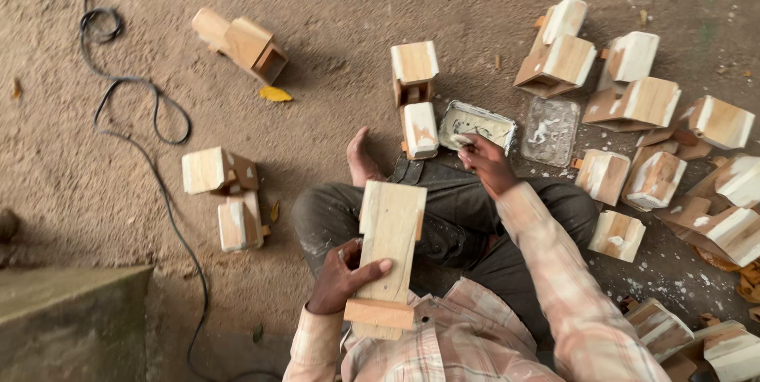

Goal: The person sits on the floor and applies white wood filler to small wooden blocks using their fingers. They repeatedly dip fingers into a container of filler and rub it onto the surfaces and edges of the blocks, turning the pieces to cover different sides.

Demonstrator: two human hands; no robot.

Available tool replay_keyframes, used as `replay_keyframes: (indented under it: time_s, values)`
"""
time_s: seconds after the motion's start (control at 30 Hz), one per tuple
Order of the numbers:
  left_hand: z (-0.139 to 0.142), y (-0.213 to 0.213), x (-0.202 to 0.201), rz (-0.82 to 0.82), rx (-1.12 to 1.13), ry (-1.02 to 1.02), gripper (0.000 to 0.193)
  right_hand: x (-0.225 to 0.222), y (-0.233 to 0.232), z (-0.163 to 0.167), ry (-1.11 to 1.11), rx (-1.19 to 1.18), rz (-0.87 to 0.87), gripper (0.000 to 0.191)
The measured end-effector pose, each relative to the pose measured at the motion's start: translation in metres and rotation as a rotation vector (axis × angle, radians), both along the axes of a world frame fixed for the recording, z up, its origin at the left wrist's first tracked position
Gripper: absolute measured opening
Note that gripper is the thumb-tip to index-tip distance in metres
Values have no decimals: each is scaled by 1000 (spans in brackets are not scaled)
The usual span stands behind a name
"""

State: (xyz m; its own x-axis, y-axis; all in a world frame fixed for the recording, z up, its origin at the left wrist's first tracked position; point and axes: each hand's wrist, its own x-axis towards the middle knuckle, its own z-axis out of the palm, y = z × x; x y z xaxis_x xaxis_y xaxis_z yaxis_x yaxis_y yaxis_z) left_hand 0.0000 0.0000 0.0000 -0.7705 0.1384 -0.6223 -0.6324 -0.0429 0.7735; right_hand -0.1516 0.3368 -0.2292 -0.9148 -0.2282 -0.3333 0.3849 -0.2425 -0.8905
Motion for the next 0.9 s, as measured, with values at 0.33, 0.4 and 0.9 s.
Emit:
replay_keyframes:
  time_s: [0.33, 0.4, 0.9]
  values:
    - [3, -5, 18, -20, -3, 75, 68, 115, -64, 191, 1075, 586, 136, 43]
    - [1, -6, 26, -10, 15, 88, 68, 125, -69, 201, 1127, 639, 123, 50]
    - [10, -4, 51, -49, -12, 120, 65, 158, -65, 243, 1439, 1004, 63, 54]
